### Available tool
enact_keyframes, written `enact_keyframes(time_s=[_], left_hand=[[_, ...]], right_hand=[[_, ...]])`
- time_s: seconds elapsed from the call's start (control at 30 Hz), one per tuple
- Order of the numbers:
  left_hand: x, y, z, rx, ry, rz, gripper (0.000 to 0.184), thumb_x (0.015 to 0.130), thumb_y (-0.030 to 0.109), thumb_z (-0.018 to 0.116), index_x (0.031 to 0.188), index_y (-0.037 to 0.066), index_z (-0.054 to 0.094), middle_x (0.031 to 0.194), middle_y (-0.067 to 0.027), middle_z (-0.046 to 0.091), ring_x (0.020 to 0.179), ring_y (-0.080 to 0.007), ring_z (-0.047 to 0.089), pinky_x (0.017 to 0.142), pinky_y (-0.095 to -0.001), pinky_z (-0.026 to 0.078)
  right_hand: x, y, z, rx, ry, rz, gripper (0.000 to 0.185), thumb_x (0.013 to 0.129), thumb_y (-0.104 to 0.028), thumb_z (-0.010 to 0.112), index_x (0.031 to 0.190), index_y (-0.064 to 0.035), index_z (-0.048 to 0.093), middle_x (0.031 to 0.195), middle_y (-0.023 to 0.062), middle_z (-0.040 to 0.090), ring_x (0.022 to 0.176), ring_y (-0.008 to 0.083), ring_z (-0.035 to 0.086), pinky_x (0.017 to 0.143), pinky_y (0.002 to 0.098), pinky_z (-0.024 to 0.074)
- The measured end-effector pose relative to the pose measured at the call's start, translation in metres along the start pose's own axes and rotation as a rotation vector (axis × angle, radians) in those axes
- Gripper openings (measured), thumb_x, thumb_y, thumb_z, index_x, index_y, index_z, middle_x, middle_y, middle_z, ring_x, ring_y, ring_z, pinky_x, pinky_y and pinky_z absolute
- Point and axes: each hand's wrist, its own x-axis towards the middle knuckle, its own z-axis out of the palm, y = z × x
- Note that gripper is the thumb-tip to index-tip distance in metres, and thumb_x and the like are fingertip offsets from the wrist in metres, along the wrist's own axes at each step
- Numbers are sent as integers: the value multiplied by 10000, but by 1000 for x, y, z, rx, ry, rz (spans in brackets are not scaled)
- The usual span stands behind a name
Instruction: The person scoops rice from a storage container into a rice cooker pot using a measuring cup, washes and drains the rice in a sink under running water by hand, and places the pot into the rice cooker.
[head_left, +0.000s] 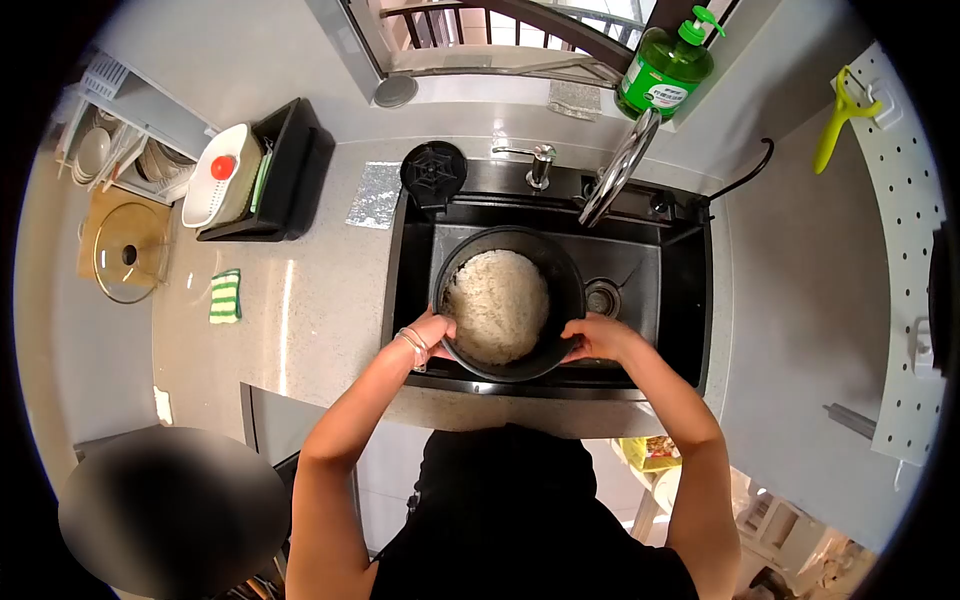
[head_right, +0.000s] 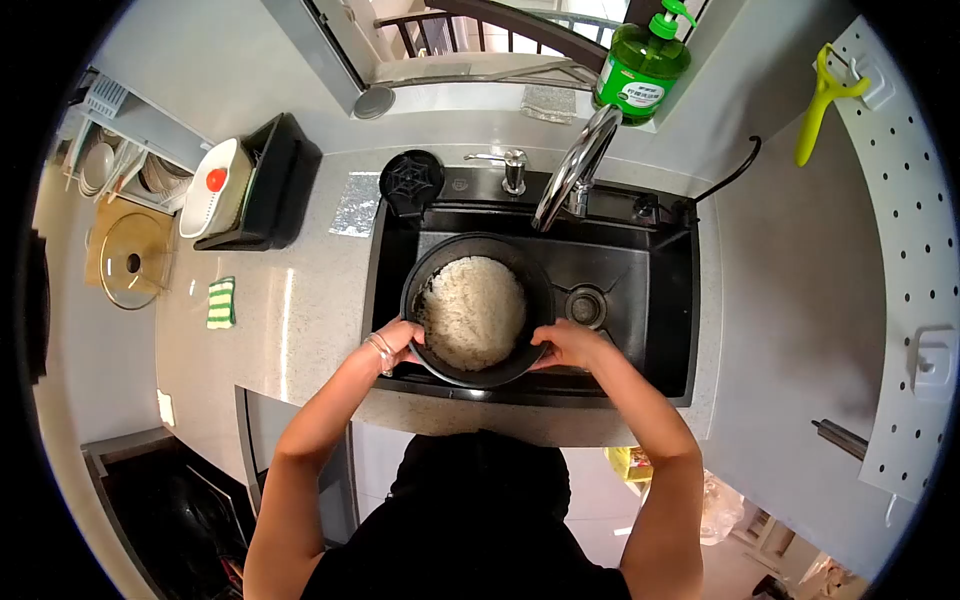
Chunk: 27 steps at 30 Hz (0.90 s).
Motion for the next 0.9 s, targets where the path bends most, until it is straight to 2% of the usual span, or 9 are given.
enact_keyframes(time_s=[0.13, 0.2, 0.3, 0.4, 0.5, 0.63, 0.77, 0.83, 0.9], left_hand=[[35, -32, 18, -212, 125, 28, 470, 649, -80, 477, 1111, -30, 415, 1049, -161, 511, 934, -320, 549, 708, -479, 526], [33, -30, 38, -285, 172, 13, 582, 642, -84, 477, 1199, 7, 336, 1095, -175, 478, 968, -340, 529, 715, -502, 521], [58, -41, 53, -349, 96, 30, 693, 639, -87, 456, 1282, 70, 249, 1139, -182, 456, 972, -350, 530, 684, -522, 533], [73, -42, 63, -330, -23, 21, 737, 642, -95, 441, 1311, 121, 220, 1176, -170, 439, 981, -358, 526, 663, -509, 543], [80, -40, 76, -345, -7, 31, 879, 658, -86, 443, 1375, 271, 81, 1239, -156, 404, 999, -363, 509, 627, -498, 542], [78, -31, 84, -287, 36, 48, 915, 681, -62, 452, 1406, 258, -5, 1357, -159, 300, 1053, -372, 472, 673, -497, 526], [73, -27, 78, -257, 30, 64, 912, 699, -51, 454, 1410, 253, -30, 1401, -165, 232, 1090, -372, 447, 743, -488, 508], [71, -27, 73, -280, 18, 60, 908, 707, -52, 452, 1410, 257, -34, 1411, -166, 213, 1106, -372, 434, 780, -487, 496], [61, -22, 71, -290, 22, 51, 907, 714, -52, 450, 1408, 253, -49, 1417, -165, 200, 1116, -371, 428, 796, -483, 489]], right_hand=[[-5, -45, -6, -529, 242, -180, 331, 840, -200, 575, 1096, -7, 491, 1075, 134, 544, 807, 210, 591, 659, 343, 547], [33, -63, -54, -1000, 606, -854, 372, 846, -230, 576, 1148, -45, 462, 1019, 79, 539, 737, 119, 554, 492, 247, 478], [37, -107, -34, -1090, 715, -1203, 436, 824, -55, 530, 1246, -82, 421, 1005, 84, 541, 649, 93, 510, 483, 264, 451], [55, -124, -34, -1418, 701, -1191, 377, 833, -84, 498, 1210, -98, 474, 1149, 177, 529, 882, 290, 584, 778, 349, 463], [38, -123, -18, -1356, 786, -863, 290, 832, -96, 492, 1115, -106, 555, 1112, 185, 546, 1011, 340, 538, 882, 361, 405], [28, -105, -19, -1446, 795, -1158, 287, 794, -11, 522, 1066, -76, 588, 1044, 168, 574, 964, 320, 544, 837, 351, 422], [23, -50, -49, -817, 914, -1103, 344, 811, -3, 534, 1152, -38, 511, 1043, 83, 564, 940, 170, 539, 823, 284, 432], [26, -5, -74, -467, 800, -749, 604, 783, -127, 625, 1307, -72, 330, 1153, 95, 515, 924, 169, 526, 786, 303, 451], [5, 7, -16, -58, 736, -231, 805, 759, -264, 668, 1374, -88, 180, 1275, 122, 408, 958, 266, 536, 731, 446, 502]])
